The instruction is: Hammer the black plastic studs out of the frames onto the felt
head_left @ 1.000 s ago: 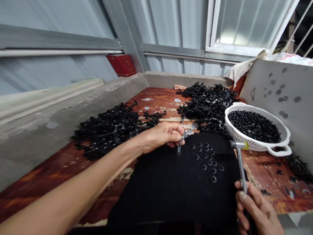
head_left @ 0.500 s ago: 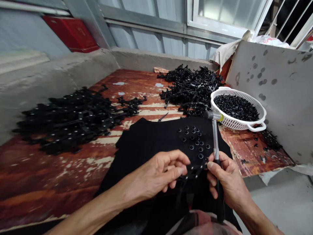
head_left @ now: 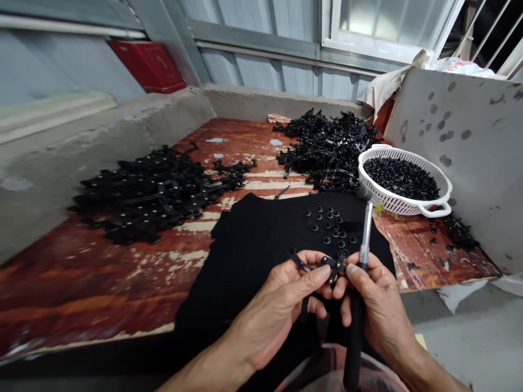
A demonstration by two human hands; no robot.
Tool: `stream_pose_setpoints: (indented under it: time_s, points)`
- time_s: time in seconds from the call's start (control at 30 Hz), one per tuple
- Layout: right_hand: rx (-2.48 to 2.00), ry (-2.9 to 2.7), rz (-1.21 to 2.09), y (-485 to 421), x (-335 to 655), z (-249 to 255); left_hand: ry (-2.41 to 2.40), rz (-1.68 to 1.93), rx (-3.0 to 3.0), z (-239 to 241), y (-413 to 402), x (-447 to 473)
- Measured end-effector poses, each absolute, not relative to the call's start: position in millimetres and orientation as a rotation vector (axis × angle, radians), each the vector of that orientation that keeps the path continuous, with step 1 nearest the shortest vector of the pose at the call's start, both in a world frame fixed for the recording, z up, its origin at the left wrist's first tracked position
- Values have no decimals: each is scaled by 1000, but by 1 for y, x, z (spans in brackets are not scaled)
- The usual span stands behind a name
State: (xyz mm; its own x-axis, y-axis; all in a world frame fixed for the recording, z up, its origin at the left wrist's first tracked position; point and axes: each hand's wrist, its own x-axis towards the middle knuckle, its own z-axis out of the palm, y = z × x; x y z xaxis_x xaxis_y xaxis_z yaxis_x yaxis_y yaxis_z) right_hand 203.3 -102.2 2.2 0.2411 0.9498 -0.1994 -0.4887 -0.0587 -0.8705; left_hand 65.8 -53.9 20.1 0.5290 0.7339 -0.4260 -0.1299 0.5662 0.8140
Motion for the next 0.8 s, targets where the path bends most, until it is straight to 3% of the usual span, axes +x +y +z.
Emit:
stream_pose_setpoints:
  time_s: [0.8]
  points:
    - [-1375, -542, 1148, -152, 236, -15, 1273, 566, 928, 25, 19, 67]
